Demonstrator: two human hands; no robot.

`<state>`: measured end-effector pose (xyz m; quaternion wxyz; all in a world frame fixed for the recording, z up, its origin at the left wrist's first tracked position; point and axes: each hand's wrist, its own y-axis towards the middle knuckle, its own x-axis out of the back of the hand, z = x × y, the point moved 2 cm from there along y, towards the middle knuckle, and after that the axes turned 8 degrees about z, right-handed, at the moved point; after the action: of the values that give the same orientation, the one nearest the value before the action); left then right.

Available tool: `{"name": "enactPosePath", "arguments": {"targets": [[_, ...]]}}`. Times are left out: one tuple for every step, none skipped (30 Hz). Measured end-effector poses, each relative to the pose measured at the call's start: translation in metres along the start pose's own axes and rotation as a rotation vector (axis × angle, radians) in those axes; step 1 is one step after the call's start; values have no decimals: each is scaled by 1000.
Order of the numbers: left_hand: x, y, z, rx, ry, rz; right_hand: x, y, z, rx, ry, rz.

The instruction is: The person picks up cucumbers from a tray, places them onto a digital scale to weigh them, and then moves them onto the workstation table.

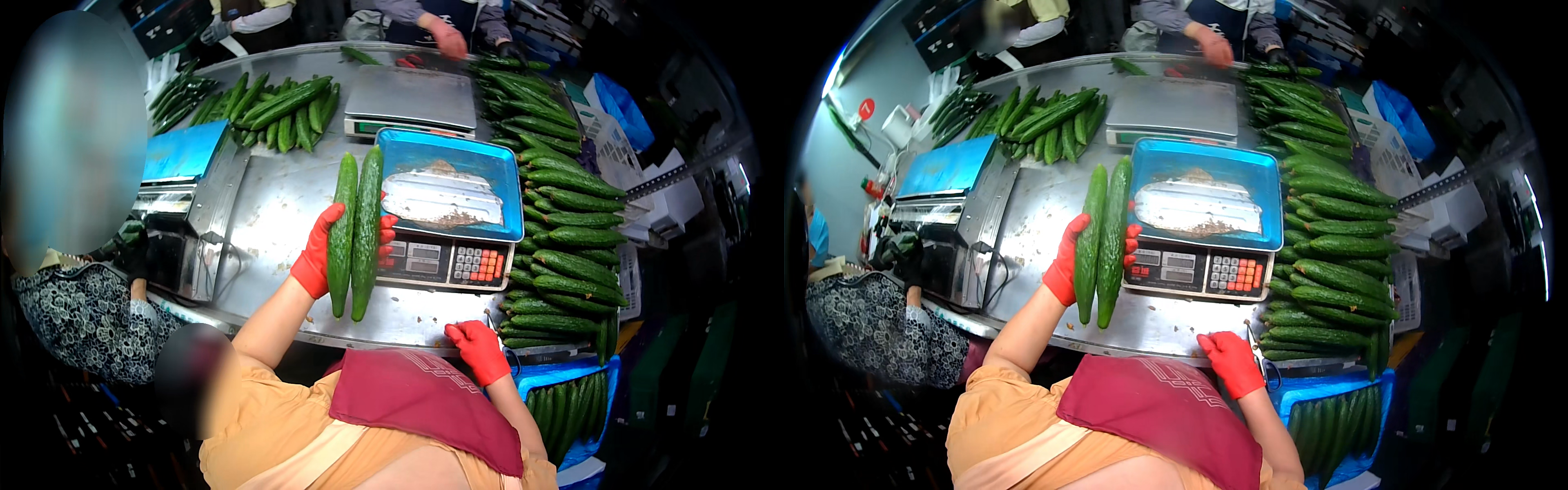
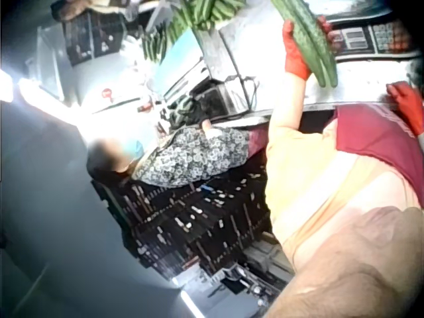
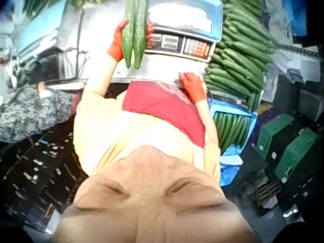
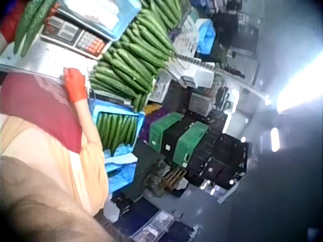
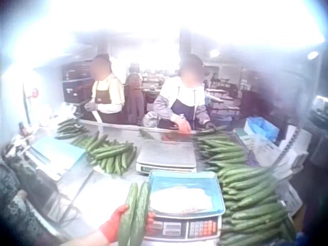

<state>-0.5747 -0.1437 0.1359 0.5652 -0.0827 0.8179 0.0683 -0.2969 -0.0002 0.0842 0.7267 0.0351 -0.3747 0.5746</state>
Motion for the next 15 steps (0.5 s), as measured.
{"name": "enactPosePath", "arguments": {"targets": [[-1, -3, -2, -26, 31, -43, 3, 0, 5, -5, -17, -9], [1, -6, -6, -62, 60, -64, 5, 3, 8, 76, -130, -127], [6, -9, -9, -98, 89, -85, 3, 6, 9, 157, -241, -245], [12, -12, -13, -133, 118, -107, 0, 8, 9, 240, -350, -363], [20, -17, -17, -153, 127, -141, 0, 8, 8, 251, -310, -323], [31, -23, -21, -172, 137, -175, 0, 8, 7, 261, -268, -283], [36, -29, -25, -191, 146, -210, -1, 8, 6, 268, -226, -244], [35, -32, -30, -214, 166, -209, 1, 5, -8, 290, -123, -132], [38, -36, -34, -210, 198, -241, 0, 4, -27, 314, -13, -16], [45, -39, -39, -205, 229, -273, -3, 6, -36, 349, 14, -80], [52, -45, -43, -202, 262, -309, -7, 9, -45, 388, 41, -139], [61, -49, -48, -171, 324, -415, -7, 6, -17, 328, 98, -265], [67, -52, -52, -208, 608, -541, -9, 5, -1, 266, 155, -392], [70, -54, -56, -244, 892, -657, -14, 6, -3, 217, 164, -370], [74, -55, -60, -280, 1176, -769, -19, 7, -6, 170, 173, -350]]}}
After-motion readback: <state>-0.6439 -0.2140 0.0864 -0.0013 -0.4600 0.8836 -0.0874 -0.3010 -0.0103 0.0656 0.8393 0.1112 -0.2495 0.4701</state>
